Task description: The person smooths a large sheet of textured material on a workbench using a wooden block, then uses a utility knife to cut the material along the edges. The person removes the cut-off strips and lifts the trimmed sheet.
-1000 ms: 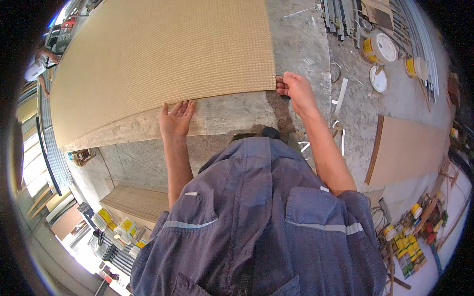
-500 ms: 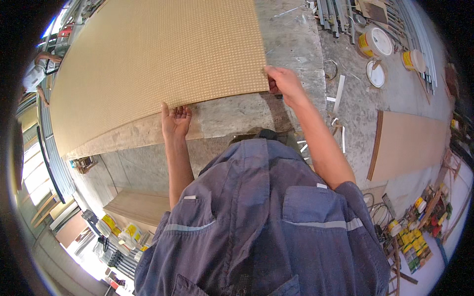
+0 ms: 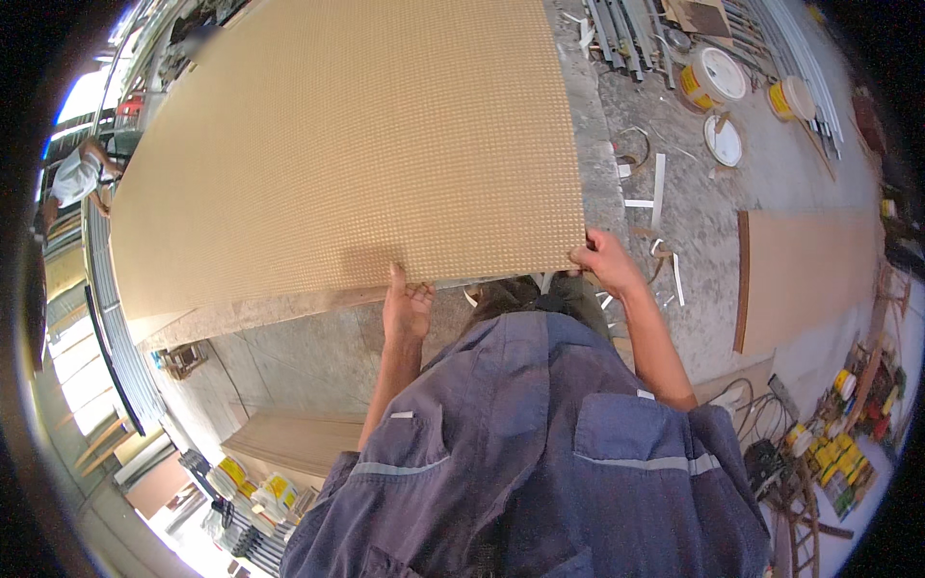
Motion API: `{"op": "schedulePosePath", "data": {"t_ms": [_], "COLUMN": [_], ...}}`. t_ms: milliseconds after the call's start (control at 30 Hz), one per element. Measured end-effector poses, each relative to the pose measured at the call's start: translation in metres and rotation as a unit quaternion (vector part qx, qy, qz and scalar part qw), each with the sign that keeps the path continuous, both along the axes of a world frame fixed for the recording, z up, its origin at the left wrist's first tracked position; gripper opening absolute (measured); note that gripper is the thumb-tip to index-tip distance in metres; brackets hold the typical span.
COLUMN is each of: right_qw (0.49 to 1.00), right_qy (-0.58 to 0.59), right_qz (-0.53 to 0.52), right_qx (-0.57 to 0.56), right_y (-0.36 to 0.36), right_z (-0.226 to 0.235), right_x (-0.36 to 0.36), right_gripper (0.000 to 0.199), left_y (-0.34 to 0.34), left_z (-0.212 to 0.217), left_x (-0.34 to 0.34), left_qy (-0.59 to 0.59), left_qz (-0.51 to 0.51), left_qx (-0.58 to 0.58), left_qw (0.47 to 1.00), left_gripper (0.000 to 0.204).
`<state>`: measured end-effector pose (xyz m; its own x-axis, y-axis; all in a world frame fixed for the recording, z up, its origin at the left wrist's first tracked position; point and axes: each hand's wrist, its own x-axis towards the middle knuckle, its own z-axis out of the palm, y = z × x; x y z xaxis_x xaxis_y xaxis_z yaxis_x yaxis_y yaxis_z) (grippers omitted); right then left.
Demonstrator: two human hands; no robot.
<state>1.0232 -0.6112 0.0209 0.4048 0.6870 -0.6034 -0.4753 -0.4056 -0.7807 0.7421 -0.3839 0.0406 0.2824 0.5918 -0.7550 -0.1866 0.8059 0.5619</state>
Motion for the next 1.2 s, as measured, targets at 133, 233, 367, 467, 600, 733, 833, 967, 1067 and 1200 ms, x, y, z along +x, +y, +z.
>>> {"op": "schedulePosePath", "data": {"t_ms": [133,233,367,467,600,733,833,967,1067,1200], "right_qw": [0.982,0.935,0.928,0.939,0.898,0.902,0.888,0.857,0.845,0.854], "right_qy": [0.141,0.253,0.314,0.293,0.340,0.345,0.356,0.375,0.347,0.330], "right_qz": [-0.111,-0.170,-0.173,-0.009,0.006,-0.058,-0.169,-0.253,-0.323,-0.306], "right_qx": [0.064,0.184,0.100,0.179,0.279,0.252,0.237,0.246,0.248,0.262], "right_y": [-0.066,-0.128,-0.128,-0.098,-0.060,-0.065,-0.079,-0.098,-0.115,-0.147], "right_z": [0.010,-0.015,0.008,-0.012,-0.032,-0.071,-0.052,-0.041,-0.036,-0.055], "right_x": [-0.017,-0.038,-0.076,-0.088,-0.117,-0.148,-0.173,-0.190,-0.206,-0.212], "right_gripper": [0.033,0.049,0.080,0.081,0.051,0.040,0.038,0.037,0.038,0.035], "left_y": [-0.038,-0.068,-0.095,-0.112,-0.139,-0.178,-0.177,-0.113,-0.044,0.048], "left_z": [0.005,0.002,-0.012,-0.013,-0.044,-0.023,0.002,-0.035,-0.035,-0.020], "left_x": [0.012,0.024,0.034,0.039,0.032,0.031,0.009,-0.079,-0.134,-0.154], "left_qy": [-0.013,-0.024,-0.003,0.014,-0.022,0.030,0.031,-0.003,-0.017,0.011], "left_qz": [-0.053,-0.051,-0.024,-0.023,-0.146,-0.146,-0.254,-0.248,-0.235,-0.064], "left_qx": [-0.019,-0.017,0.018,0.048,0.080,0.016,-0.061,-0.071,0.129,0.065], "left_qw": [0.998,0.998,1.000,0.998,0.986,0.989,0.965,0.966,0.963,0.996], "left_gripper": [0.050,0.050,0.036,0.035,0.054,0.047,0.049,0.058,0.057,0.044]}}
